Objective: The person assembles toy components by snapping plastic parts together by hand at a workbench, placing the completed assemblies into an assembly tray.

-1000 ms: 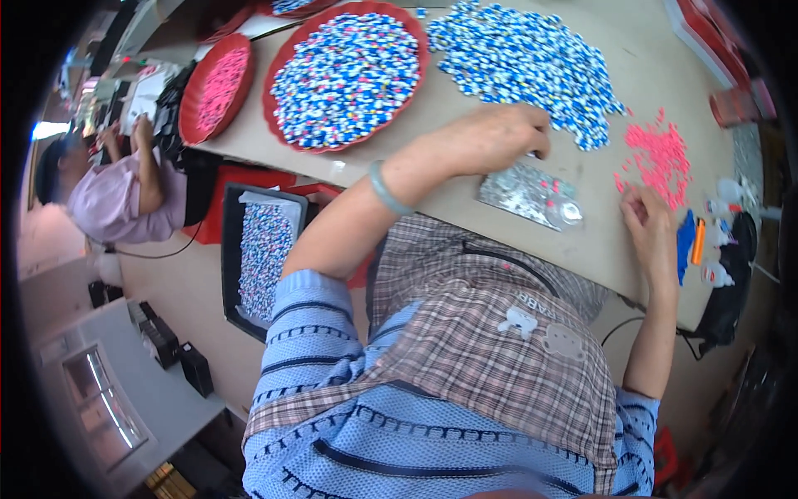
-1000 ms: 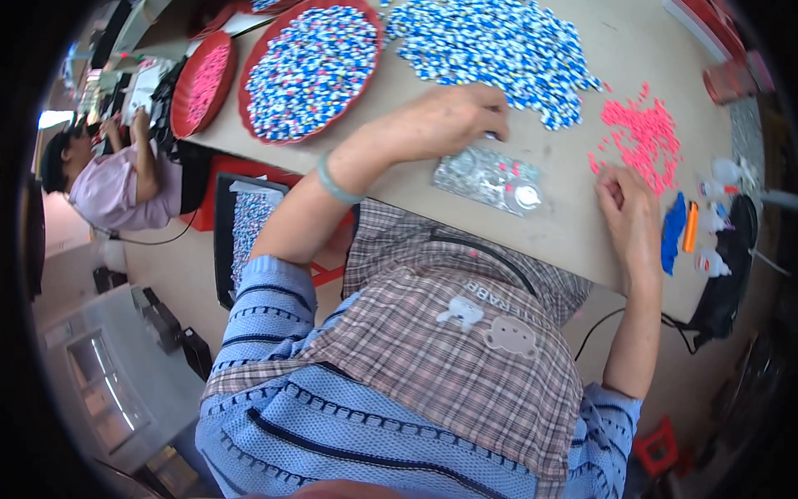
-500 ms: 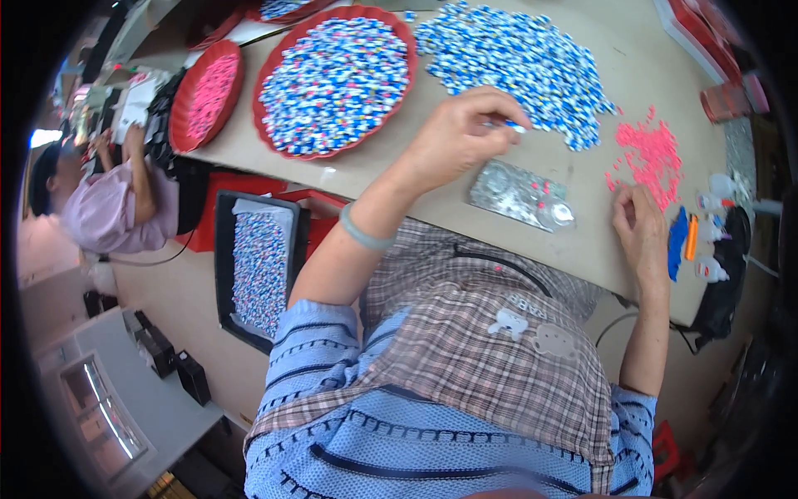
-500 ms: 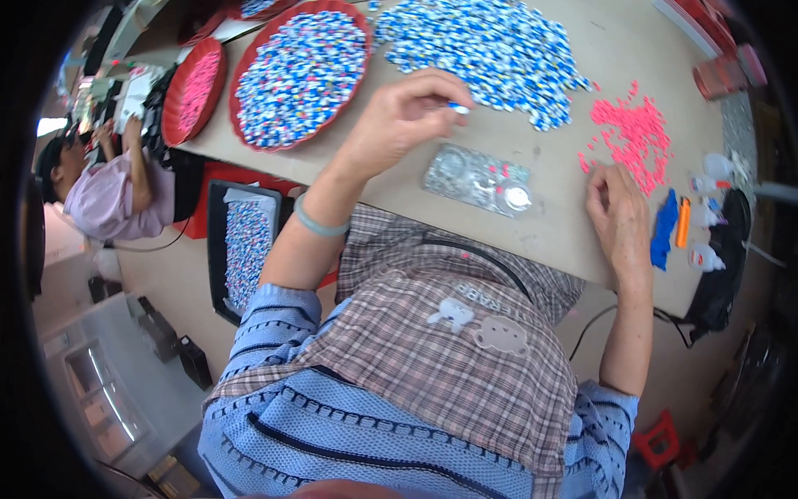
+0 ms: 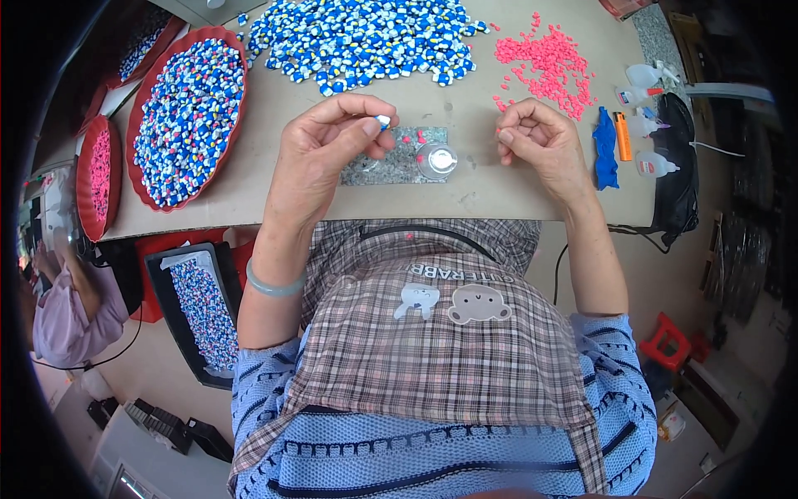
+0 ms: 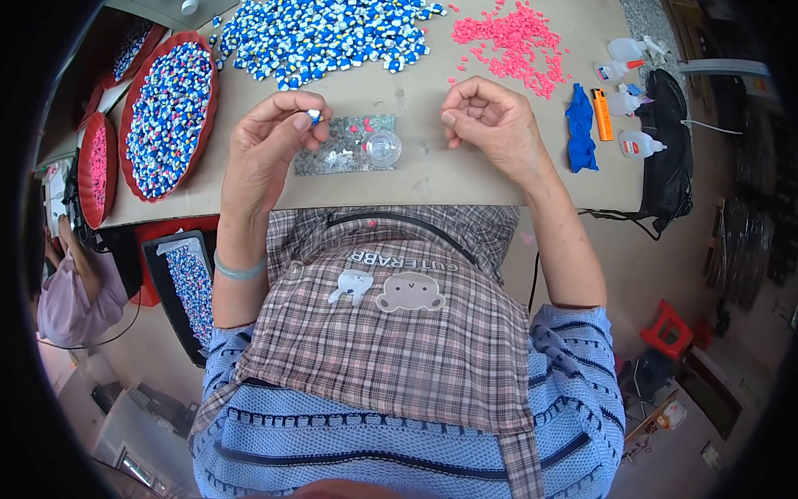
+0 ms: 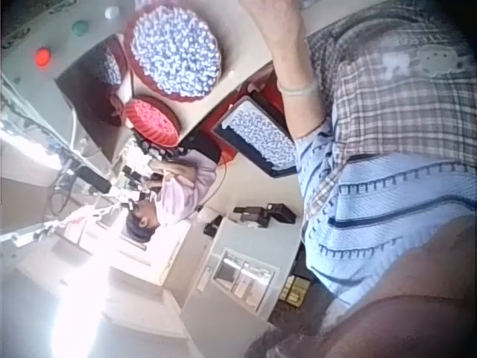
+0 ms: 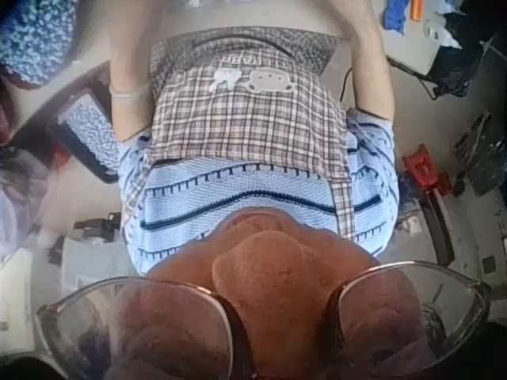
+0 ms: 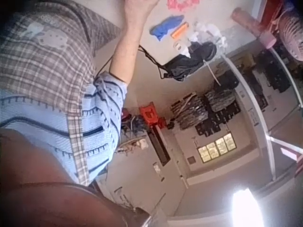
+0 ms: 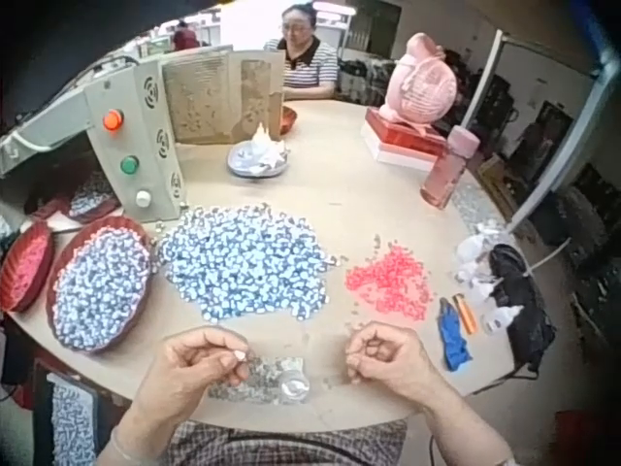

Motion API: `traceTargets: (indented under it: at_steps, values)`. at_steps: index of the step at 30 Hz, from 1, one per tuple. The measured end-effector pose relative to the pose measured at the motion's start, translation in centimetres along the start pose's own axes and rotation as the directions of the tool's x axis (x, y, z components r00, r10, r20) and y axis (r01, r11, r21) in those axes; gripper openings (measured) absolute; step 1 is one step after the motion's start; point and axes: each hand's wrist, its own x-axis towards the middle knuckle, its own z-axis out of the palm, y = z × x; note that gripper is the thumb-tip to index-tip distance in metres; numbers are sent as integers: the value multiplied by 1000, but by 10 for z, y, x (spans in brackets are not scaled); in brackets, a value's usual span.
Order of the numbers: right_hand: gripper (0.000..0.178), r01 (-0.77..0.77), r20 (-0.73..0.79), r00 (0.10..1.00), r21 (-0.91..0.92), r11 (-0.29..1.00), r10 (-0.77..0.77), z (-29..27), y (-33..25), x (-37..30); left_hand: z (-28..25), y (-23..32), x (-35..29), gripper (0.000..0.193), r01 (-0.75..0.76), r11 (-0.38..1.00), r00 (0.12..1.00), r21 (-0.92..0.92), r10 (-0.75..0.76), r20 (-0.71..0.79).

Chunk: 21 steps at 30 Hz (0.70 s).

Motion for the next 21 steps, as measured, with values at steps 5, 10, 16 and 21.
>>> traceTargets:
  at_steps: [5, 10, 16, 21]
  values:
    - [8, -10, 57, 998, 127, 992, 3, -3, 3, -2, 3, -2, -1, 17, 22, 1000, 1000, 2, -22, 6]
    - [11, -32, 81, 996, 148, 988, 20, -3, 5, -2, 5, -3, -1, 18, 40, 999, 999, -34, -41, -18]
    - [14, -79, 106, 992, 141, 987, 64, 9, -7, -3, 3, -7, -2, 20, 4, 1000, 1000, -15, -4, -5]
    - [24, -157, 144, 980, 117, 981, 140, 22, -21, -3, 5, -5, -4, 22, 6, 1000, 1000, 0, -6, -4]
